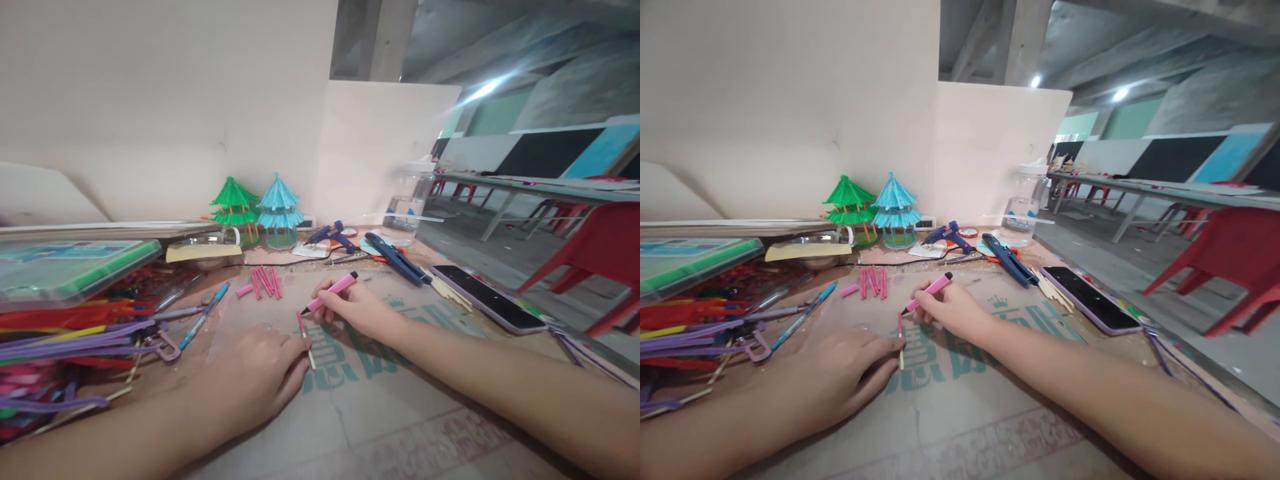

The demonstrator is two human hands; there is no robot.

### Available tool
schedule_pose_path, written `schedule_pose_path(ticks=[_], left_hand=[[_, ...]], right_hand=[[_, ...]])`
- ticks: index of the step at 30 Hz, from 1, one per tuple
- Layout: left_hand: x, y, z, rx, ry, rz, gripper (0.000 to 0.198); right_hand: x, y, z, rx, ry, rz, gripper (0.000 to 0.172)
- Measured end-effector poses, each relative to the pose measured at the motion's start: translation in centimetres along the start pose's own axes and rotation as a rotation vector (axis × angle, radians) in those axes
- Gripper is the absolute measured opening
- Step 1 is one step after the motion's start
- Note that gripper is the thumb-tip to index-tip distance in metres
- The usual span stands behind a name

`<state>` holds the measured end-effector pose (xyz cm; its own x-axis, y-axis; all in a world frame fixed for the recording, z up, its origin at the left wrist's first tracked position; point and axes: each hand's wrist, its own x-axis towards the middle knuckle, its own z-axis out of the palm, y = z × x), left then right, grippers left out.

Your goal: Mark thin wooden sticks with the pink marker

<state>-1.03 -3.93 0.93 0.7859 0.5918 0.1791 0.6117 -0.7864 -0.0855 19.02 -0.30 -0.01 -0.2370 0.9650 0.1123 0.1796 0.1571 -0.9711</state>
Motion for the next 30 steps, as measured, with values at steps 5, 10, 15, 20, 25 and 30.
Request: schedule_pose_path(ticks=[5,10,15,20,25,30], left_hand=[[-0.1,0.01,0.01,-0.008,-0.008,0.0,0.028],[-0.16,0.14,-0.27,0.004,-0.034,-0.019,0.027],[0.07,0.19,-0.59,-0.021,-0.017,-0.012,0.027],[0.03,0.07,-0.31,-0.012,-0.009,-0.011,0.026],[-0.19,-0.01,-0.14,-0.01,-0.011,-0.016,0.028],[-0.16,0.08,-0.25,0.034,-0.006,-0.018,0.028]], right_hand=[[0.11,0.05,0.0,0.003,0.009,-0.019,0.01],[0.1,0.05,0.02,0.005,-0.027,-0.005,0.014],[0.07,0.02,0.03,0.013,-0.013,-0.013,0.014],[0.11,0.11,0.06,0.024,-0.007,-0.023,0.012],[0.1,0.15,0.04,0.015,-0.002,-0.025,0.011],[0.14,0.25,0.03,0.014,-0.013,-0.032,0.012]])
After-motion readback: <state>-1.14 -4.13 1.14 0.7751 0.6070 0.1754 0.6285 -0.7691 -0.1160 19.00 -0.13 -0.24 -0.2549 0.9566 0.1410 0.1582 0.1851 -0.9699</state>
